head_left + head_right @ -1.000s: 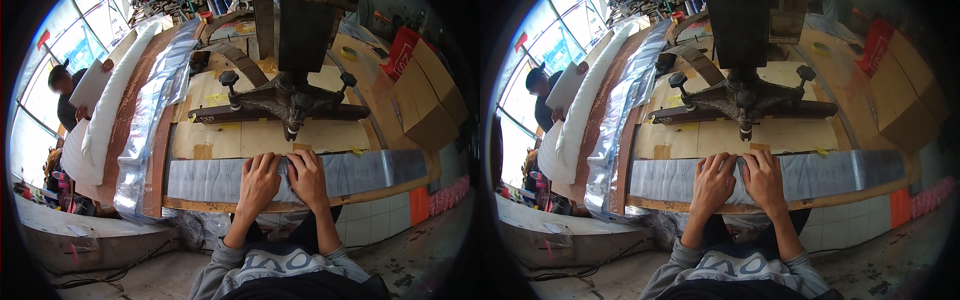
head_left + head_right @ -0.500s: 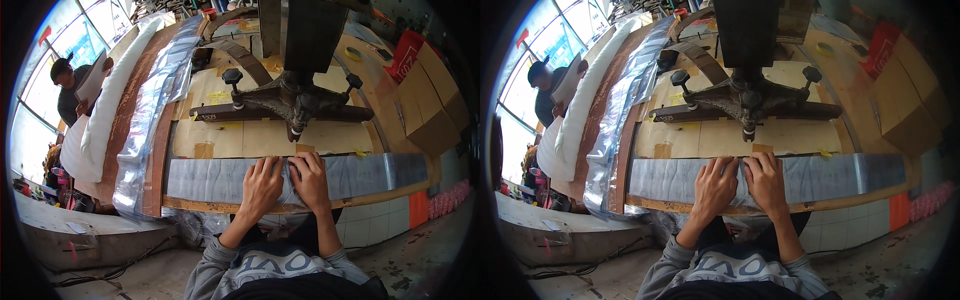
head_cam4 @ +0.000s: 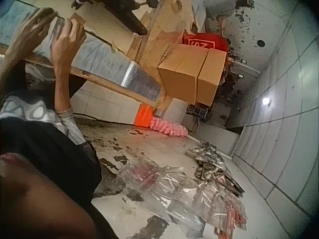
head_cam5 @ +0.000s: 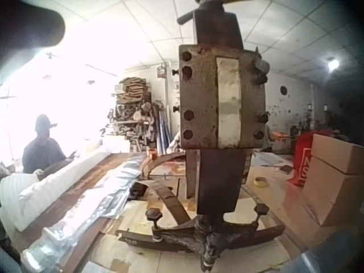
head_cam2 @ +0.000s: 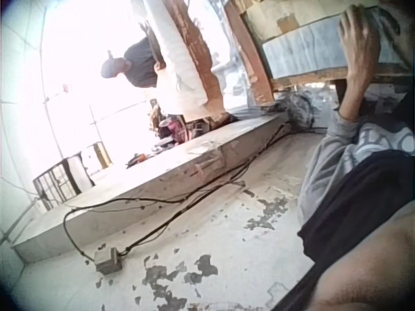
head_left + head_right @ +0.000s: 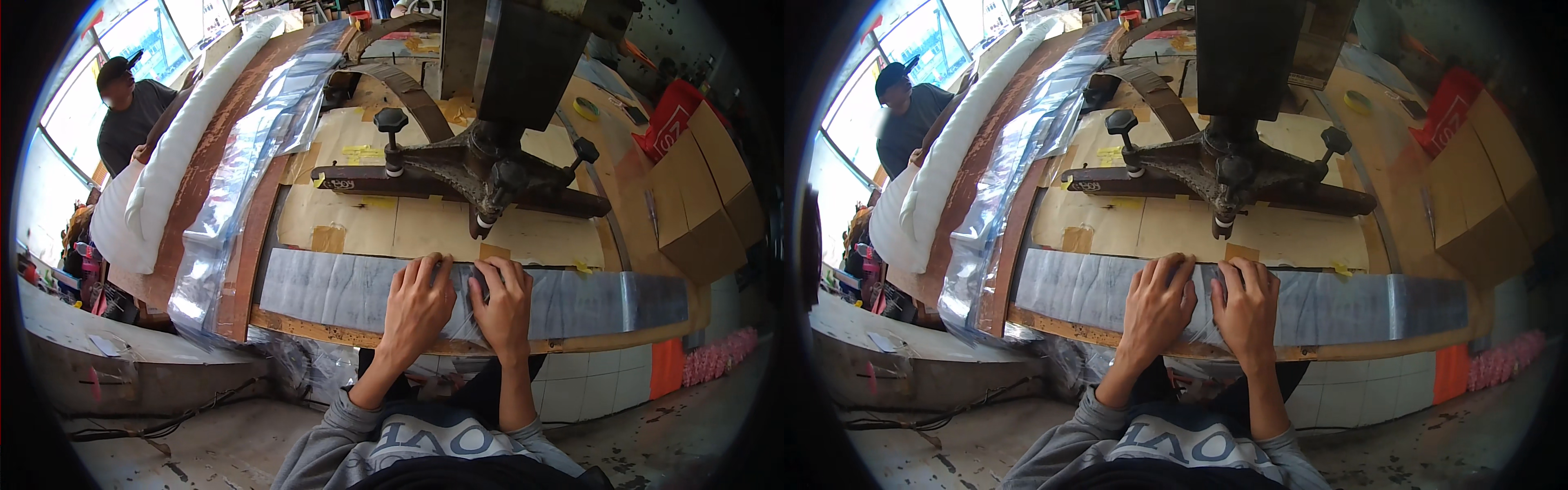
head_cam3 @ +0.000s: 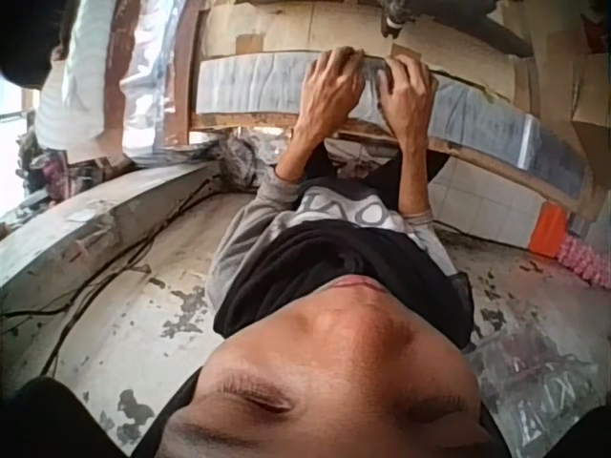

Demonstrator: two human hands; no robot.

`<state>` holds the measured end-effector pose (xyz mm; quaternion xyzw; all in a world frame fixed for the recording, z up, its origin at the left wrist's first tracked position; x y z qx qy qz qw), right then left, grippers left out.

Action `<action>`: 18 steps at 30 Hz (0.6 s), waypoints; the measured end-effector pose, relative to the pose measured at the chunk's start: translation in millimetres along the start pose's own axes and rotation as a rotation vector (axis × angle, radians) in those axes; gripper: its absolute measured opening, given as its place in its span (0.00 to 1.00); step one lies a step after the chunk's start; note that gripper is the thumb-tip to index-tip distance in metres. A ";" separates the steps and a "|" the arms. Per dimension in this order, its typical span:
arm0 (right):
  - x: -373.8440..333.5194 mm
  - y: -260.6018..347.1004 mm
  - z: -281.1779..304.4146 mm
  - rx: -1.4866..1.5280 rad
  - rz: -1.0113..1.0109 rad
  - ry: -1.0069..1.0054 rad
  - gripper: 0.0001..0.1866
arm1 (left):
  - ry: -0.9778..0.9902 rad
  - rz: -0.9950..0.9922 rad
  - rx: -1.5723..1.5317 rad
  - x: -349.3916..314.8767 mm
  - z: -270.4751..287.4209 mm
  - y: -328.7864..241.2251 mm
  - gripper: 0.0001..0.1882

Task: The person positions, folds, and smooths plastic film strips on a work table along a guide by hand.

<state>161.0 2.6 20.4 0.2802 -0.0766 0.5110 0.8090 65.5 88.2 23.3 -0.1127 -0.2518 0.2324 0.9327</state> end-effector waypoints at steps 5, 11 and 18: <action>-1.4 -1.9 -1.1 0.005 0.018 -0.014 0.12 | -0.009 -0.038 -0.038 -0.7 -3.5 1.1 0.16; -0.6 -0.9 0.8 0.035 0.003 0.002 0.13 | 0.005 -0.066 -0.060 -1.7 -4.4 1.3 0.15; -0.1 -1.0 0.7 -0.005 -0.012 -0.028 0.14 | 0.111 -0.073 -0.009 -7.4 -7.8 3.8 0.13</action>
Point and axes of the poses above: each hand's wrist, its own x-axis towards the middle knuckle, its own z-axis out of the back of the hand, y = z × x, the point moved 4 cm from there along x, towards the middle knuckle, and after that the axes turned 7 degrees about y, right-handed, at the moved point
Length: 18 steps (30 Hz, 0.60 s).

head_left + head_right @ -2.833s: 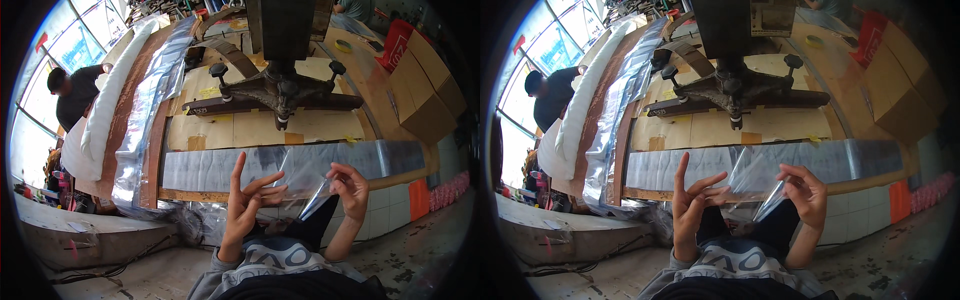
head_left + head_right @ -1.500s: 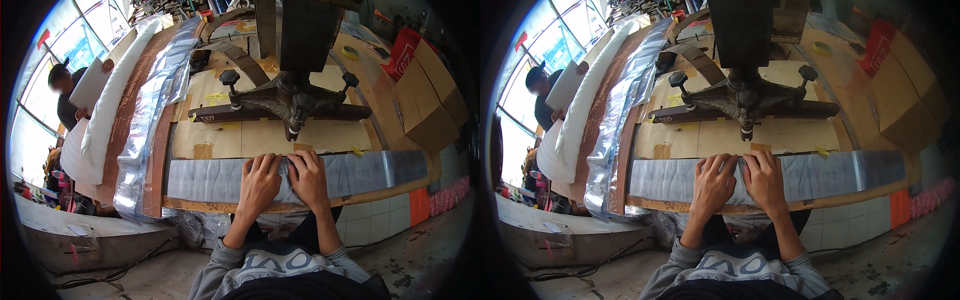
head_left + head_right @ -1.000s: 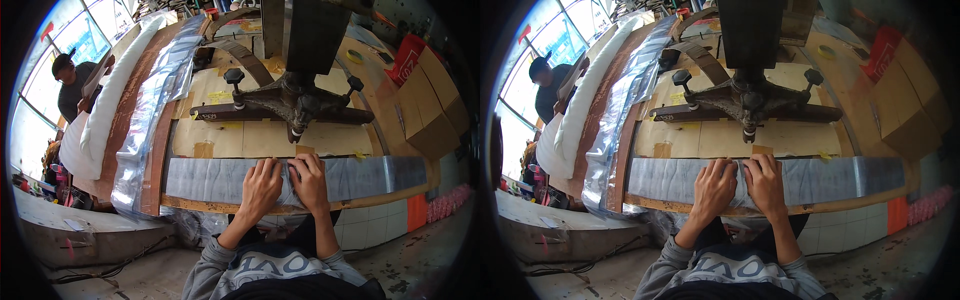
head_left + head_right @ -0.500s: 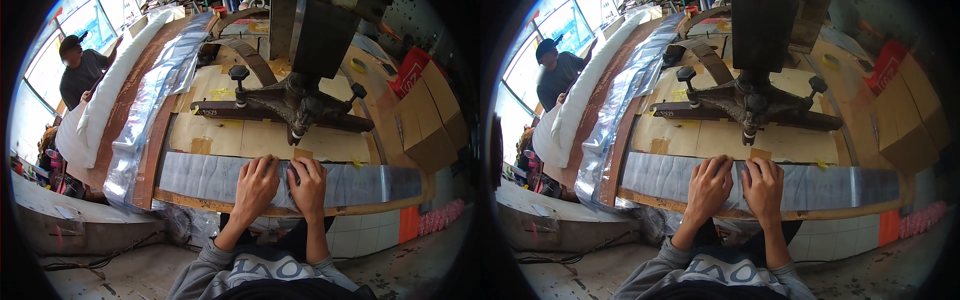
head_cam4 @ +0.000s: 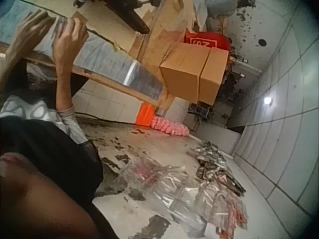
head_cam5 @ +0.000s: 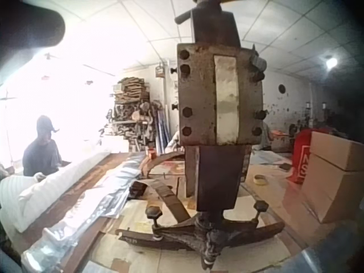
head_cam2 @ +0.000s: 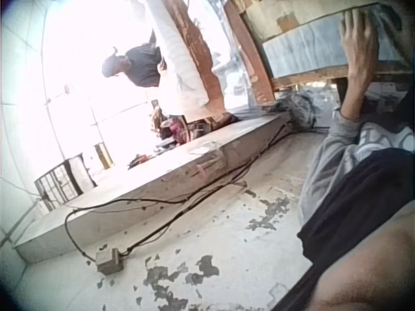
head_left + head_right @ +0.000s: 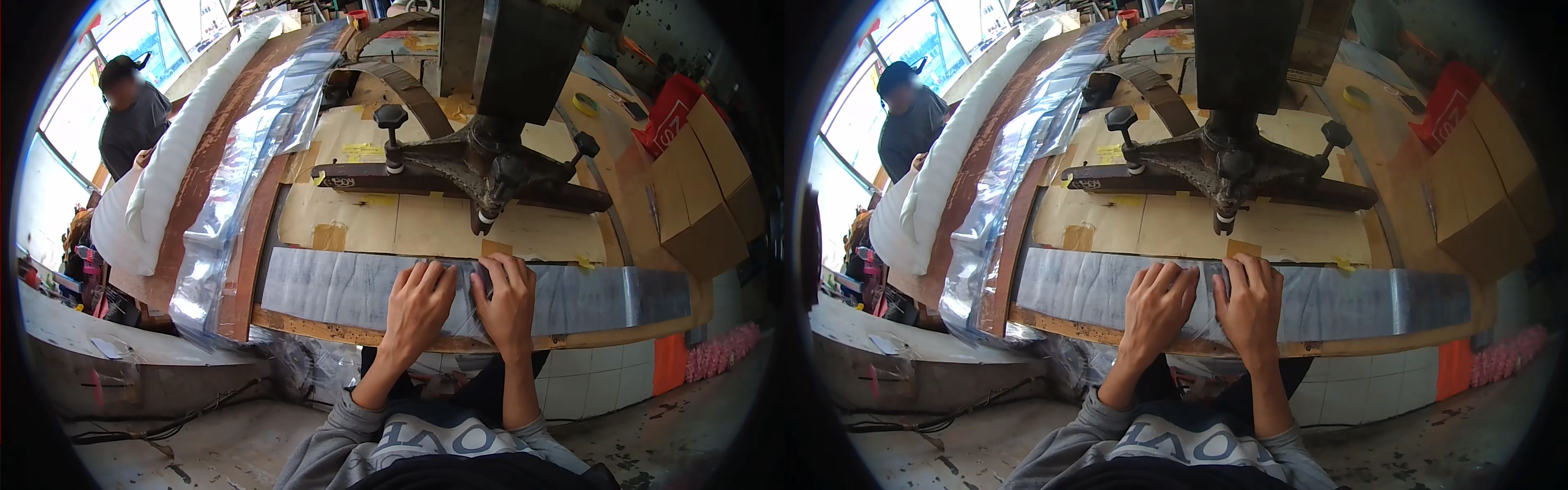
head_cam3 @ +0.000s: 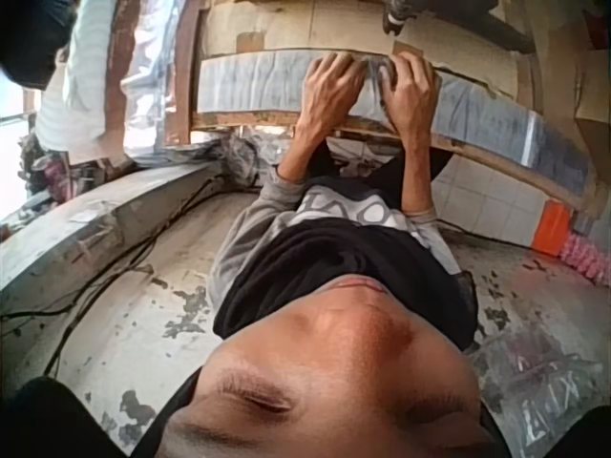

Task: The person positions, folds, and smooths plastic film strips on a work table along a guide by hand.

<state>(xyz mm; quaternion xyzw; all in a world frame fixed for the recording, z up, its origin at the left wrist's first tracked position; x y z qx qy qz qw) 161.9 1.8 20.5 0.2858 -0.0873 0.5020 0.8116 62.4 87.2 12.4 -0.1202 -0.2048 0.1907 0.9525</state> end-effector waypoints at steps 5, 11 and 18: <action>-0.3 0.0 0.3 -0.009 0.019 -0.028 0.14 | -0.154 0.084 0.018 5.4 9.4 -4.7 0.12; -2.3 -0.4 0.6 0.005 0.032 -0.007 0.12 | -0.150 0.072 0.000 3.8 6.2 -1.0 0.14; -2.3 0.0 0.8 -0.035 -0.048 -0.048 0.13 | -0.195 0.041 -0.022 -0.2 4.6 0.8 0.10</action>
Point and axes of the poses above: each hand's wrist, its own x-axis towards the middle knuckle, its own z-axis out of the back of the hand, y = z × x, the point moved 4 cm from there along x, towards the middle knuckle, and after that the axes turned 7 degrees about y, right-handed, at the moved point
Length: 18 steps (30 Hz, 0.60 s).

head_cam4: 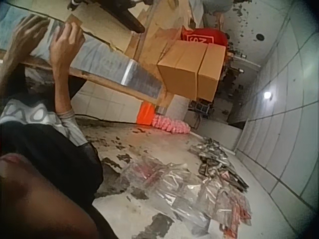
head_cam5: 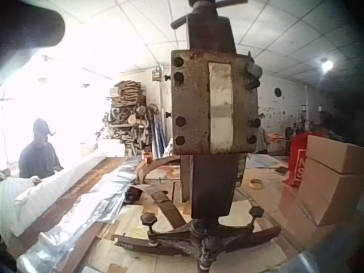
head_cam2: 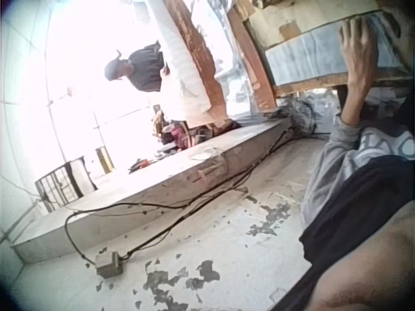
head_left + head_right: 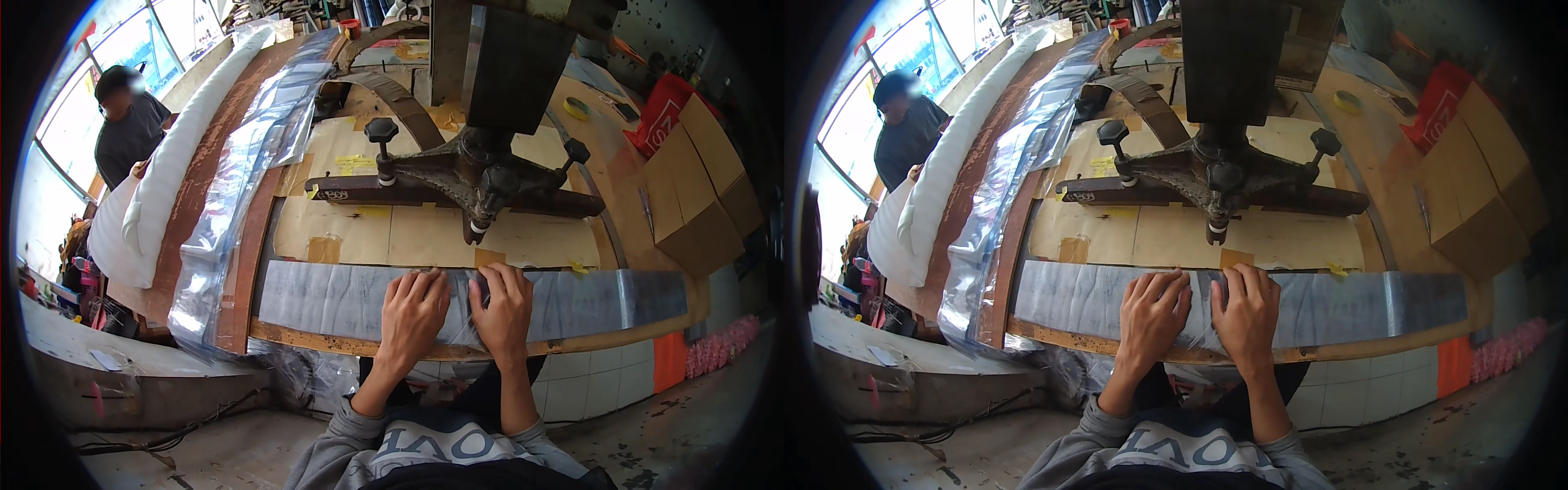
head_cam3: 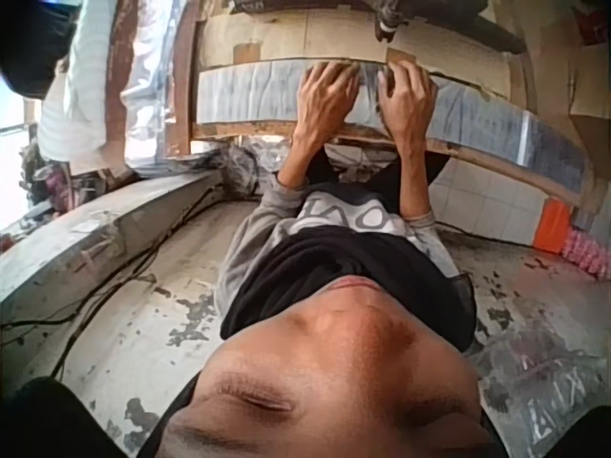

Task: The person positions, folds, and smooths plastic film strips on a work table along a guide by hand.

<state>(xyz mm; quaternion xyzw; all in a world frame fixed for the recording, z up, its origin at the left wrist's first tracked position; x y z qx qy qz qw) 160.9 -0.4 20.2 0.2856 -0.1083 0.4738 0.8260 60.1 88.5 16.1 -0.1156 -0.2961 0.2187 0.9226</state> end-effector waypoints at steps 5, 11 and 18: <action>1.8 -0.4 -1.1 -0.004 -0.004 -0.004 0.13 | 0.162 -0.080 -0.094 -3.8 17.1 7.7 0.09; 0.5 0.1 1.2 -0.043 0.043 -0.064 0.11 | 0.144 0.153 0.199 -5.3 54.3 73.8 0.13; -1.9 0.9 0.2 -0.071 0.060 -0.095 0.10 | 0.051 0.095 0.196 -9.6 56.5 85.5 0.09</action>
Point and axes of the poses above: each hand's wrist, its own x-axis towards the middle knuckle, its own z-axis out of the back of the hand, y = z × x, the point moved 4 cm from there along x, towards the middle knuckle, and after that the axes turned 7 degrees about y, right-handed, at the moved point
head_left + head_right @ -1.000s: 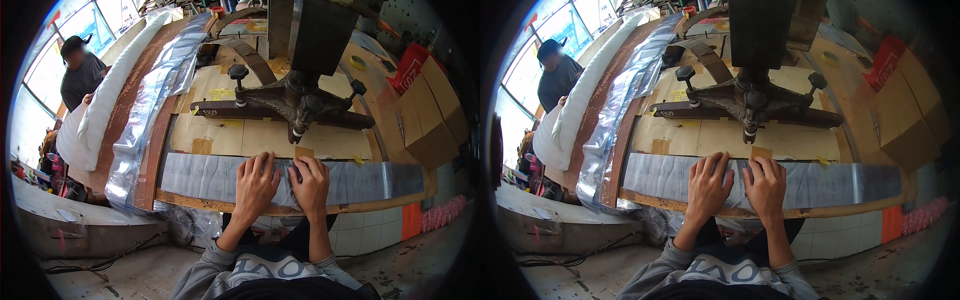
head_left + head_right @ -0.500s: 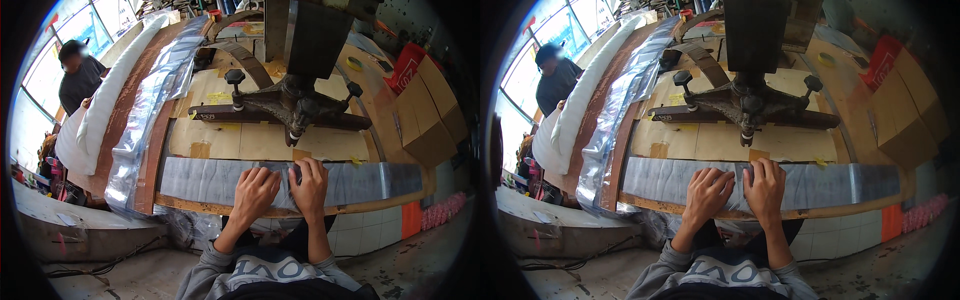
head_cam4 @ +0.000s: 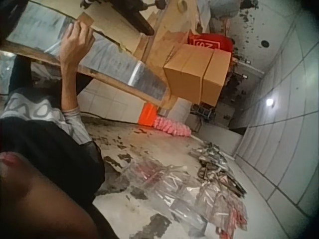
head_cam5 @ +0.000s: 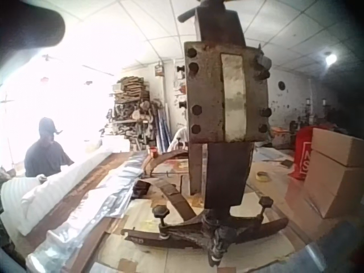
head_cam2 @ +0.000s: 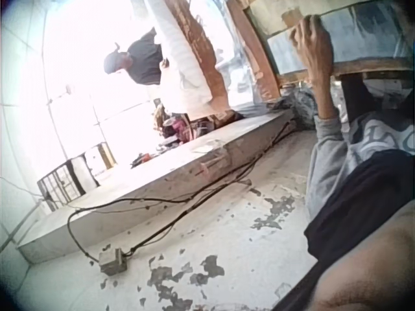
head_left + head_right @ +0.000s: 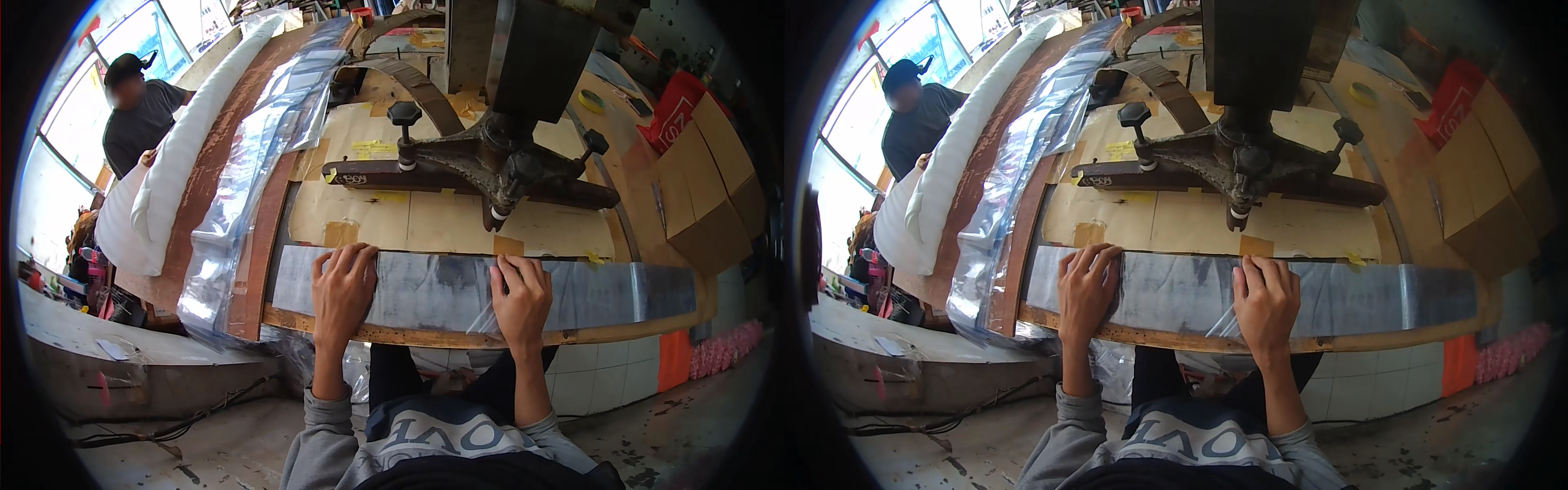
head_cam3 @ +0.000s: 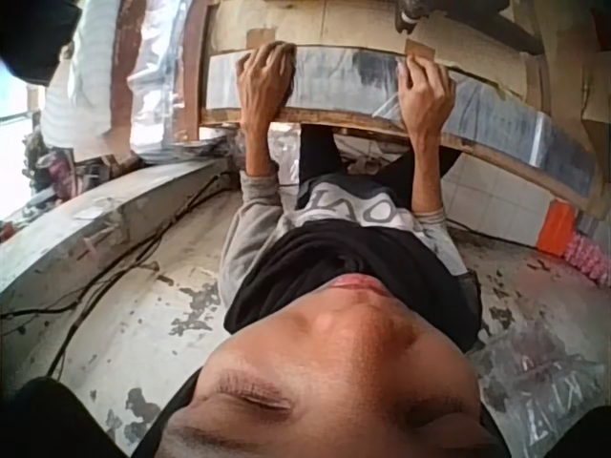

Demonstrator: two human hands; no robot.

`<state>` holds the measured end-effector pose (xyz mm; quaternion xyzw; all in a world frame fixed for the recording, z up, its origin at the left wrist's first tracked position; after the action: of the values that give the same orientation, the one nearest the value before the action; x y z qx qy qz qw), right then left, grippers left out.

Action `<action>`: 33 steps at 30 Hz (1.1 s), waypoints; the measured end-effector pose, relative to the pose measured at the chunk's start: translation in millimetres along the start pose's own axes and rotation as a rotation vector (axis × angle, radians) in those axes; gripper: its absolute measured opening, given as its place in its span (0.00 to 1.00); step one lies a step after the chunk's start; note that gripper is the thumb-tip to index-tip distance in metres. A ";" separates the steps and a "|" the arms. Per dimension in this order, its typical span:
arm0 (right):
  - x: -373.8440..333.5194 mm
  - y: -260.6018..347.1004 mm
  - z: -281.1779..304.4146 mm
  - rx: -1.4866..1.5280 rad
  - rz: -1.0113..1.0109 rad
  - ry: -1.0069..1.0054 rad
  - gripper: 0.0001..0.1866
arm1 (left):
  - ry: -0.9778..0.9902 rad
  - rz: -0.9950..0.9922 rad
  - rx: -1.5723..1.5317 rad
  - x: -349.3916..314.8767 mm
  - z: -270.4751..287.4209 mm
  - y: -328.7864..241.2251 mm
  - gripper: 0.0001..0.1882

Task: The person positions, folds, and smooths plastic film strips on a work table along a guide by hand.

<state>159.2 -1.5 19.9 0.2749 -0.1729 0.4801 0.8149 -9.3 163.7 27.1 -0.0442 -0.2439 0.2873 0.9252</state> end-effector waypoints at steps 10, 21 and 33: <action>-0.3 0.1 -0.2 0.010 0.003 0.002 0.10 | -0.035 -0.082 0.077 -4.9 2.2 -3.2 0.04; -1.2 -0.9 -0.4 0.007 -0.008 0.014 0.10 | -0.039 -0.013 0.021 -5.4 0.7 0.5 0.10; -0.8 -1.1 -0.5 0.006 -0.013 0.022 0.10 | 0.047 0.021 0.057 0.2 1.6 0.7 0.07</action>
<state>159.8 -2.2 18.7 0.2733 -0.1606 0.4785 0.8189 -10.3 164.4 28.5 -0.0270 -0.2136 0.3028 0.9284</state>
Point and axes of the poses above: each hand's wrist, its own x-axis towards the middle knuckle, its own z-axis out of the back of the hand, y = z × x, the point moved 4 cm from there along x, towards the middle knuckle, and after that the axes turned 7 degrees about y, right-handed, at the moved point
